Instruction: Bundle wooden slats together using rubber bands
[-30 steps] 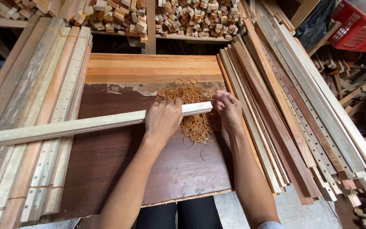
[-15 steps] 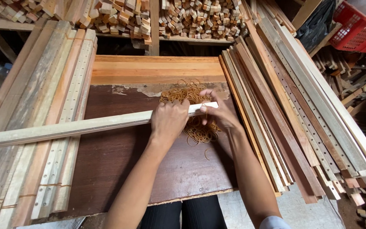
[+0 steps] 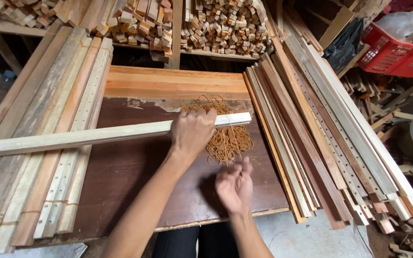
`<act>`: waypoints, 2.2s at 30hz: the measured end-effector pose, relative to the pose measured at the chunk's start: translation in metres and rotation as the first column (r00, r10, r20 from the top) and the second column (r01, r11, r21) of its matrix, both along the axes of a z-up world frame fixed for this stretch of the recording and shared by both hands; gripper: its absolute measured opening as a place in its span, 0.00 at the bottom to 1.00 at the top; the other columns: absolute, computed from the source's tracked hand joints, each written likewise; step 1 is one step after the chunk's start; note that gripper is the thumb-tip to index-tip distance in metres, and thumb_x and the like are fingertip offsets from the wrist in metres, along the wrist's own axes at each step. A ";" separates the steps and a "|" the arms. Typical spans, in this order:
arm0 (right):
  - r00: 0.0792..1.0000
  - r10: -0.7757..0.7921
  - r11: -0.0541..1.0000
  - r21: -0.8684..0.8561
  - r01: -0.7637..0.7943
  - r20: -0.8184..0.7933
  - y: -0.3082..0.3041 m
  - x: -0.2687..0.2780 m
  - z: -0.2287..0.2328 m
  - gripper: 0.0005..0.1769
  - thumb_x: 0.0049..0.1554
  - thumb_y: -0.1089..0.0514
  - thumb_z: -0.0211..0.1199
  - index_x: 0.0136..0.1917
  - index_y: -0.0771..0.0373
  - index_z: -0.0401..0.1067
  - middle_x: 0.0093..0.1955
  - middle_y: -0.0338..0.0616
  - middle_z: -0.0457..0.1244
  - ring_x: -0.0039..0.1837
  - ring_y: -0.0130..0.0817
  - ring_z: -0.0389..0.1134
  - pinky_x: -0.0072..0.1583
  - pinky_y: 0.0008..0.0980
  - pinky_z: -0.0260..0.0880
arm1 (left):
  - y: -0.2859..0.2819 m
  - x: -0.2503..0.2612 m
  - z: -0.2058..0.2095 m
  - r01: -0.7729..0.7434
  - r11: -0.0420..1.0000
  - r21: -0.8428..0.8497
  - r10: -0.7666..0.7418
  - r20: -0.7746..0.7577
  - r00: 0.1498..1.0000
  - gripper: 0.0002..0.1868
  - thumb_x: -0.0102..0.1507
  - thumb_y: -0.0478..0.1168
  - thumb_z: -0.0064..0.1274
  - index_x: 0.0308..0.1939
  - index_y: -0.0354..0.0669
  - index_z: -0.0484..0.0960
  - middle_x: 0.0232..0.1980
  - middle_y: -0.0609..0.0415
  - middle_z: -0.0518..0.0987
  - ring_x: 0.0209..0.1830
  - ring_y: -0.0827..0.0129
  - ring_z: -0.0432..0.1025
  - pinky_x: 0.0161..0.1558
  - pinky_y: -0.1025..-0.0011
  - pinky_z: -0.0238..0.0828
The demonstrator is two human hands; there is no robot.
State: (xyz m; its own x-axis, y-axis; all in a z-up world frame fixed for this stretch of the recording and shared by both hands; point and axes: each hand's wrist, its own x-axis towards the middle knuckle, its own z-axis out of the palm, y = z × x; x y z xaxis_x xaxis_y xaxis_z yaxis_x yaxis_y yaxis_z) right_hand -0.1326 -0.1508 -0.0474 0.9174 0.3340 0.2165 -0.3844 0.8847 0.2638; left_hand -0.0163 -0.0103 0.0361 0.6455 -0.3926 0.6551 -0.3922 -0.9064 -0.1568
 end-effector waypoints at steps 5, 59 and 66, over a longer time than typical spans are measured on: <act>0.986 -0.128 0.992 0.004 0.129 -0.103 -0.021 0.046 0.006 0.17 0.68 0.54 0.49 0.60 0.63 0.74 0.67 0.56 0.65 0.66 0.44 0.69 0.61 0.39 0.73 | -0.002 -0.002 -0.015 0.027 0.999 0.025 -0.032 0.238 0.971 0.02 0.52 0.41 0.54 0.25 0.58 0.79 0.19 0.59 0.75 0.19 0.63 0.75 0.28 0.67 0.69; 0.857 0.256 0.013 -0.888 0.459 0.447 0.095 -0.028 0.073 0.50 0.49 0.72 0.70 0.80 0.61 0.53 0.49 0.49 0.66 0.46 0.29 0.70 0.50 0.33 0.79 | 0.140 -0.153 0.015 -0.370 0.141 -0.918 -0.787 -0.330 0.522 0.49 0.53 0.38 0.70 0.74 0.27 0.63 0.66 0.29 0.68 0.58 0.53 0.66 0.53 0.55 0.75; 0.864 0.320 0.200 -0.919 0.339 0.388 0.212 -0.032 0.082 0.53 0.52 0.68 0.71 0.83 0.60 0.45 0.50 0.50 0.63 0.47 0.31 0.70 0.48 0.41 0.82 | 0.273 -0.162 0.050 -0.482 0.343 -0.806 -0.676 -0.568 0.469 0.43 0.55 0.32 0.64 0.73 0.30 0.65 0.60 0.31 0.70 0.50 0.57 0.70 0.45 0.65 0.82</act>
State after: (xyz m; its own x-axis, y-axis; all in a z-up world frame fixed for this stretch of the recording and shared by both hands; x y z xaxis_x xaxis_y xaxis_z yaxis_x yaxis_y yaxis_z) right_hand -0.1643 0.0614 0.0348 0.8254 0.5610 0.0632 -0.1305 0.2984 -0.9455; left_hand -0.1783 0.2624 0.0856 0.9769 -0.1438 -0.1579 0.1365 -0.1477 0.9796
